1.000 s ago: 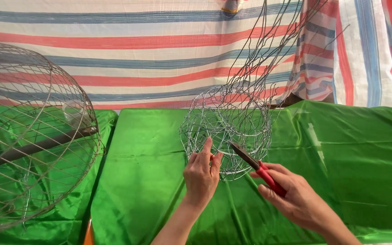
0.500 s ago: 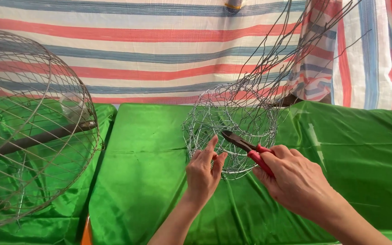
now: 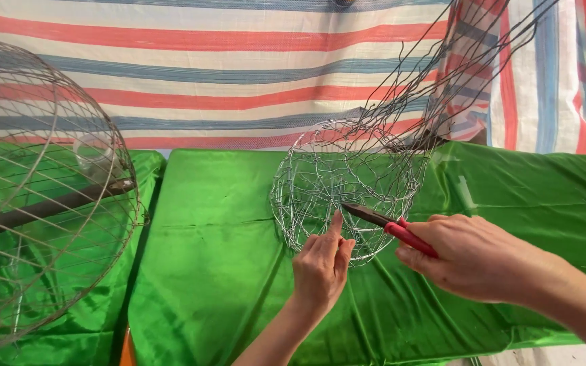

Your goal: The person is using wire cutters to trim and shape a wire mesh birdcage on a green surface.

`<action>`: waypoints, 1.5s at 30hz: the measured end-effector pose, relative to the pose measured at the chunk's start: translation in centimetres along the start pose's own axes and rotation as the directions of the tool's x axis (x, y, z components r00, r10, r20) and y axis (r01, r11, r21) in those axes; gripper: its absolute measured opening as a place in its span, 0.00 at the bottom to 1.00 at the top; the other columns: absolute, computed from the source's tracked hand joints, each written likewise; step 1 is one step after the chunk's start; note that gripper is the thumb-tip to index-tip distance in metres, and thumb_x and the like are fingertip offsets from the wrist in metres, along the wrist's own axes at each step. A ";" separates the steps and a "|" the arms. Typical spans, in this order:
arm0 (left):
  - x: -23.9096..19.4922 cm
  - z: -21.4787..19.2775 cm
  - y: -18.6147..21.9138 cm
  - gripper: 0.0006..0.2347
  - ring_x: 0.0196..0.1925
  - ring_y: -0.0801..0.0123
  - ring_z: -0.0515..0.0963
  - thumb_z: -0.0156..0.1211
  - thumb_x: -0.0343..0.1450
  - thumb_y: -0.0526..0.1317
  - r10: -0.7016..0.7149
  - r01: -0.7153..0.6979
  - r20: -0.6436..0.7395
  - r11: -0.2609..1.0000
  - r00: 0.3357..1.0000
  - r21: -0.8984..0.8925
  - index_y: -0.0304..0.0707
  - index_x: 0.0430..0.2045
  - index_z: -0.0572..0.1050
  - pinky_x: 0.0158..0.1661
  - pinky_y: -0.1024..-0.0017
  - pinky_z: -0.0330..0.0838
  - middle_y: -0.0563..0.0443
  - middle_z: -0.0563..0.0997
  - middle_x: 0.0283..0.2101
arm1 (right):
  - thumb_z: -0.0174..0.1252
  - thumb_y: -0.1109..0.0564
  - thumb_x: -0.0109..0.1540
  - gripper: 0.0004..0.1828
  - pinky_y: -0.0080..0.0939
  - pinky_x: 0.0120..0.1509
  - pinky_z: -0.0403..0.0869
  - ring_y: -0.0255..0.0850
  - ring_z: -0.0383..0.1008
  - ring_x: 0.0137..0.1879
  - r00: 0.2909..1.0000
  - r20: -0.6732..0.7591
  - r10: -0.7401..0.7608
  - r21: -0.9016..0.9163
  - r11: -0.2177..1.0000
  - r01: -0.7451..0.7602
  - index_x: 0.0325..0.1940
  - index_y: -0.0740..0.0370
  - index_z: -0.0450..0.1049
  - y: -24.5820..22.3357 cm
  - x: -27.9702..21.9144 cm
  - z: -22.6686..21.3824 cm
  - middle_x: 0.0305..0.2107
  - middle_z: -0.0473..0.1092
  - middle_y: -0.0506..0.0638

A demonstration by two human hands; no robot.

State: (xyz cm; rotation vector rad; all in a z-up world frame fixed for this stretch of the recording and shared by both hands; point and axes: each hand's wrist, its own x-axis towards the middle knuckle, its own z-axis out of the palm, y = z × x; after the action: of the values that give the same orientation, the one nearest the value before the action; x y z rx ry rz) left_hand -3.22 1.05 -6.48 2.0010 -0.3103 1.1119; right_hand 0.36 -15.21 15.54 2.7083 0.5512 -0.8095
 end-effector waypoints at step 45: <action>-1.9 0.3 -0.7 0.29 0.29 0.73 0.79 0.65 0.74 0.33 0.007 -0.004 0.054 0.999 0.999 -0.052 0.34 0.69 0.56 0.36 0.76 0.81 0.54 0.82 0.29 | 0.55 0.36 0.70 0.23 0.33 0.31 0.75 0.35 0.64 0.25 0.953 0.295 -0.069 0.400 0.915 -0.058 0.32 0.55 0.67 1.4 1.6 -2.8 0.22 0.58 0.44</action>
State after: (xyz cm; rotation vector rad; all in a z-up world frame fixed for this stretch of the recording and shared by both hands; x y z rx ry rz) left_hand -3.76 0.96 -8.46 1.9876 -0.3696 1.0447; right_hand 3.53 -15.01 17.06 2.8492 0.3491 -1.4545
